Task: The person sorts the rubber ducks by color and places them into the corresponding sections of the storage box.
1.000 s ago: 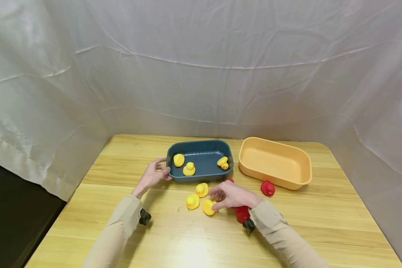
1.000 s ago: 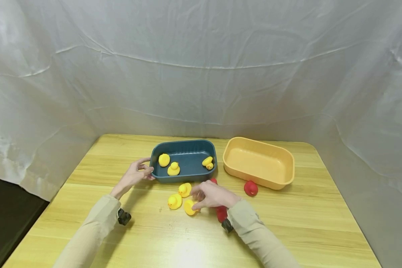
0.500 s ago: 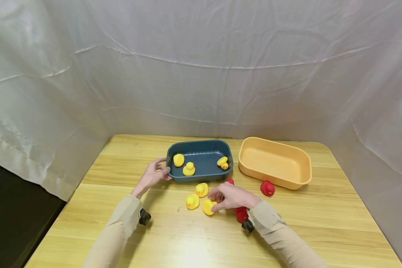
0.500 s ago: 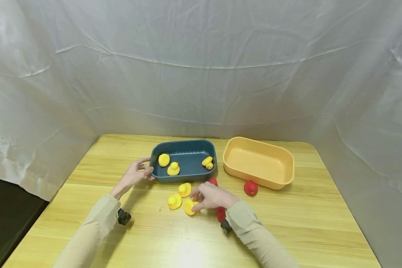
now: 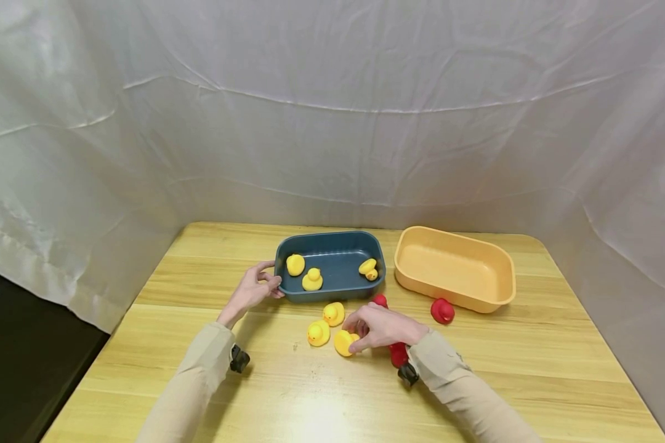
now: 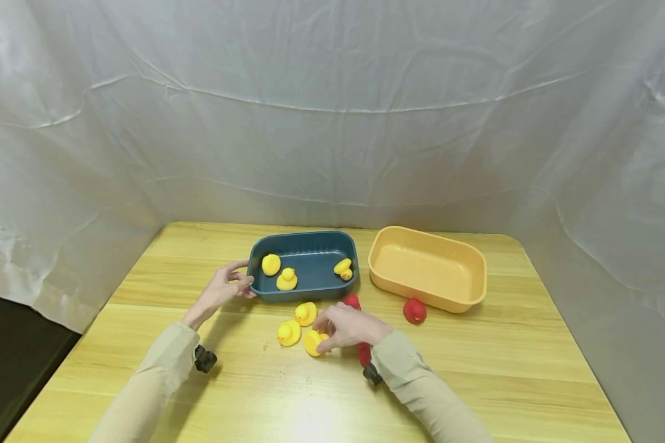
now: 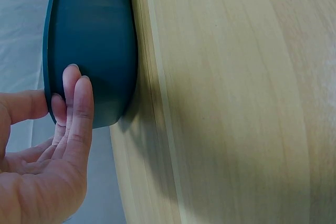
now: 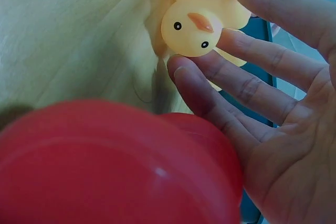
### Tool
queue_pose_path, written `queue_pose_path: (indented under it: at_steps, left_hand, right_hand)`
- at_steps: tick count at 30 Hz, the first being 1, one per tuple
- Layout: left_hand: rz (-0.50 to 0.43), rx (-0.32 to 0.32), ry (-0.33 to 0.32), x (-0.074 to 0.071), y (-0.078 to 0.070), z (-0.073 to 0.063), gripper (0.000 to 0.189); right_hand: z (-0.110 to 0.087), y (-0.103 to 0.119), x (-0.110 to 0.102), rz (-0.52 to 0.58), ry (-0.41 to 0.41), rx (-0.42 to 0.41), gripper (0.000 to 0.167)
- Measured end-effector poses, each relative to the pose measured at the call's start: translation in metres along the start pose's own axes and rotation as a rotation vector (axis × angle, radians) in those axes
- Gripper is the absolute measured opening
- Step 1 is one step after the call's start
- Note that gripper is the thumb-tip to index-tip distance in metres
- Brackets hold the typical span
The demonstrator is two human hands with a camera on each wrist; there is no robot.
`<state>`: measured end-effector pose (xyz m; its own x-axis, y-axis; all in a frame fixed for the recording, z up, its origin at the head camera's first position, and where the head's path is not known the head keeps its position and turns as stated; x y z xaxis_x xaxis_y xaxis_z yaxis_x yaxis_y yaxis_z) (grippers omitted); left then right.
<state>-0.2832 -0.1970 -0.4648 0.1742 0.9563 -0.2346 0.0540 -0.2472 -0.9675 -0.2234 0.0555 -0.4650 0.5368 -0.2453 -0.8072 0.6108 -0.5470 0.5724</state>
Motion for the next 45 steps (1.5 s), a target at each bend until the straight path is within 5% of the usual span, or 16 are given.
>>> queue_pose_path:
  at_steps: [24,45]
  left_hand:
    - [0.007,0.003,0.001,0.0,-0.002,0.0,0.058]
    - [0.017,0.004,0.0,0.001,-0.003,-0.001,0.057]
  right_hand:
    - [-0.001,0.0,-0.007,0.041,-0.036,0.04,0.037]
    - [-0.002,-0.007,-0.021,0.213,-0.186,0.047,0.046]
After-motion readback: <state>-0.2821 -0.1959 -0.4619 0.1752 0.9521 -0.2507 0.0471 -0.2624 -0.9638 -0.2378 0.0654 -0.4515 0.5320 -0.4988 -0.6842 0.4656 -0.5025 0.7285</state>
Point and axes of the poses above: each hand's wrist, its own z-axis towards the middle knuckle, its own x-axis out of the palm, y = z × x, the point moved 7 cm from there along z, towards the middle knuckle, and after that the axes turned 4 degrees about -z, right-handed, at the moved point
